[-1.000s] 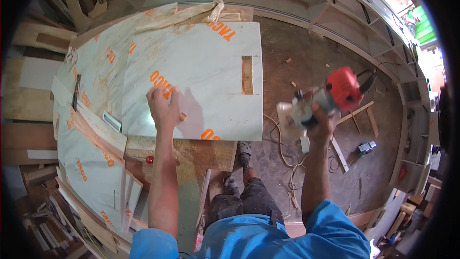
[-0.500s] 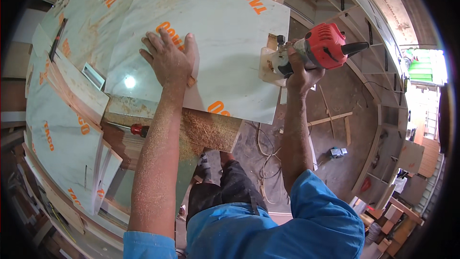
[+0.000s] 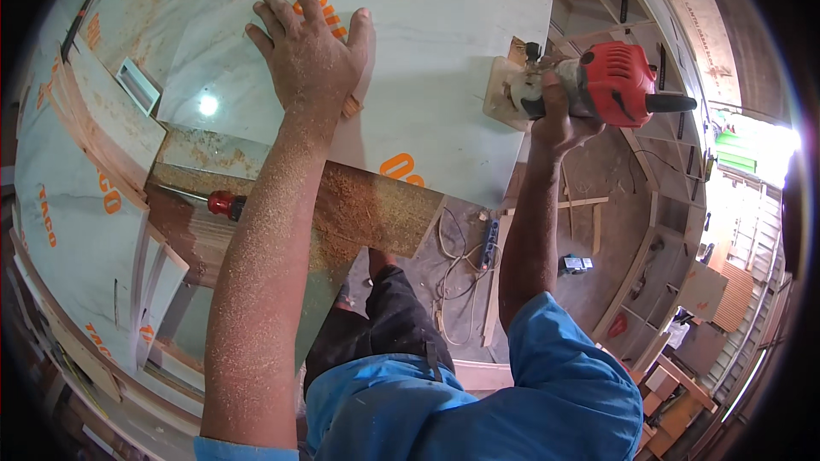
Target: The person uses a hand router to cut a rectangular hole in a white board and then prys out the cut piece with a screwdriver.
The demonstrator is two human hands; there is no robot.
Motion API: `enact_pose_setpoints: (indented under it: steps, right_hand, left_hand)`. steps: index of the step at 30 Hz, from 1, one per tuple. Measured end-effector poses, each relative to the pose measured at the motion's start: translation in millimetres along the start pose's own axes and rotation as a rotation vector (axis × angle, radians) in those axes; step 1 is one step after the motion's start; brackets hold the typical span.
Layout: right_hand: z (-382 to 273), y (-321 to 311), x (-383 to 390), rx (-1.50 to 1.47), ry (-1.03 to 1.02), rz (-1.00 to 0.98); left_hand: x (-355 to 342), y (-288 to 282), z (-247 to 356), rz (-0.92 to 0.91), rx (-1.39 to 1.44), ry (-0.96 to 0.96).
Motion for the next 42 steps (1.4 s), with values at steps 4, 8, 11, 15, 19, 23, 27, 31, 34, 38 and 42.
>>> enact_pose_setpoints:
  steps: [4, 8, 11, 15, 19, 23, 27, 31, 34, 38, 42]
  right_hand:
    - [4.1, 2.6, -6.7, -0.025, -0.076, -0.023]
    - [1.0, 4.9, -11.6, 0.014, -0.110, 0.012]
    - [2.2, 2.9, -14.7, -0.001, -0.112, -0.009]
    - [2.4, 8.5, -14.5, -0.016, -0.066, -0.024]
    - [8.2, 10.0, -21.8, 0.021, -0.094, -0.046]
    - [15.0, 15.8, -33.7, -0.058, -0.072, 0.025]
    - [6.8, 4.1, -13.3, 0.014, -0.061, -0.016]
    - [-1.2, 2.5, 0.1, -0.046, -0.088, -0.023]
    - [1.7, 12.6, -9.0, -0.035, -0.048, -0.004]
    - [-2.2, 13.8, -2.0, -0.013, -0.083, -0.008]
    - [3.0, 7.3, -15.8, 0.027, -0.109, -0.039]
  left_hand:
    - [2.0, -0.6, 0.4, 0.106, -0.025, 0.043]
    - [1.2, 2.5, -1.1, 0.116, -0.009, 0.051]
    - [1.0, 3.8, 1.0, 0.105, 0.038, 0.048]
    - [1.4, 6.2, 0.2, 0.110, 0.005, 0.054]
    - [1.5, 7.8, 0.1, 0.096, -0.007, 0.045]
    - [1.0, 5.9, 1.5, 0.131, 0.001, 0.036]
    - [1.6, 3.3, 2.9, 0.079, 0.031, 0.033]
    - [2.2, 2.6, 3.5, 0.114, 0.007, 0.056]
    - [2.6, 3.4, 4.5, 0.134, -0.005, 0.061]
    - [3.2, 4.4, 0.6, 0.143, -0.030, 0.067]
    - [-0.1, 3.0, 4.8, 0.155, 0.029, 0.069]
Point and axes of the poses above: each hand's wrist, its own x-axis away from the middle knuckle, its own y-axis out of the palm, z = x × y, the point moved 7 cm from there along -x, towards the middle knuckle, and after that the axes turned 2 degrees about y, right-handed, at the moved point
